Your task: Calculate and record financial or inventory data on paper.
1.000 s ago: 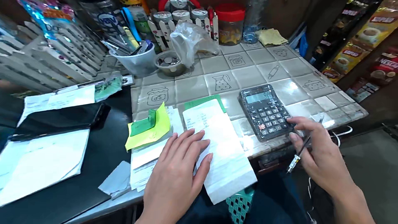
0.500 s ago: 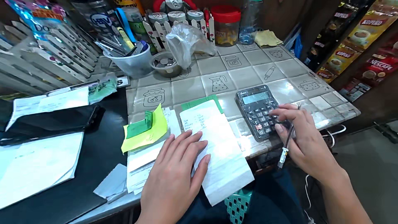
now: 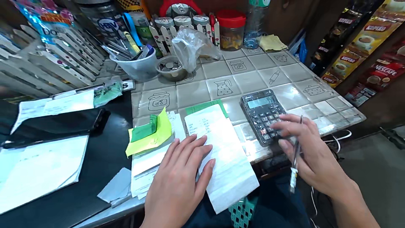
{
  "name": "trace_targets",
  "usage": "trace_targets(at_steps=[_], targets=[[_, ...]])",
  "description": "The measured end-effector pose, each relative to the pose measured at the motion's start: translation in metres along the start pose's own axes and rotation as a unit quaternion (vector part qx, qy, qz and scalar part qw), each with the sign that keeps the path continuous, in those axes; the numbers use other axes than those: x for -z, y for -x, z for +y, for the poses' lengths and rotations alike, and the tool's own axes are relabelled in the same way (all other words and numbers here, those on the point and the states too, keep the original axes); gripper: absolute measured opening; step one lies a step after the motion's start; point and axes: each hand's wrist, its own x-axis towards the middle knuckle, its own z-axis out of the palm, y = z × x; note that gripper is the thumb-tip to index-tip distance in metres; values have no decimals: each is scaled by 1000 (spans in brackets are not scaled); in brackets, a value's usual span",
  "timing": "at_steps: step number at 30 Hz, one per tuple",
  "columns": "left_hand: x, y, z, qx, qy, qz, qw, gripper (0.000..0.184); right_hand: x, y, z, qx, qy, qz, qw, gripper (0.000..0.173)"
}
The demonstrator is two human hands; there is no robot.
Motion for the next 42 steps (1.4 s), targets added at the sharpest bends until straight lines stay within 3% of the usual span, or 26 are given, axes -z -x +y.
trace_targets(at_steps=[4, 7, 13, 23, 42], targets=[[0, 0, 0, 0, -1, -2, 1000, 42, -10, 13, 0, 16, -32, -11, 999, 22], [0, 0, 0, 0, -1, -3, 1000, 43, -4, 15, 5, -15, -49, 27, 998, 22], [0, 0, 0, 3, 2, -1, 1000, 42, 1, 27, 22, -85, 33, 93, 991, 26], [0, 1, 1, 10, -11, -4, 1000, 41, -20, 42, 27, -88, 28, 120, 988, 23], [1, 0, 3, 8, -17, -16, 1000, 42, 0, 37, 19, -104, 71, 52, 991, 36]])
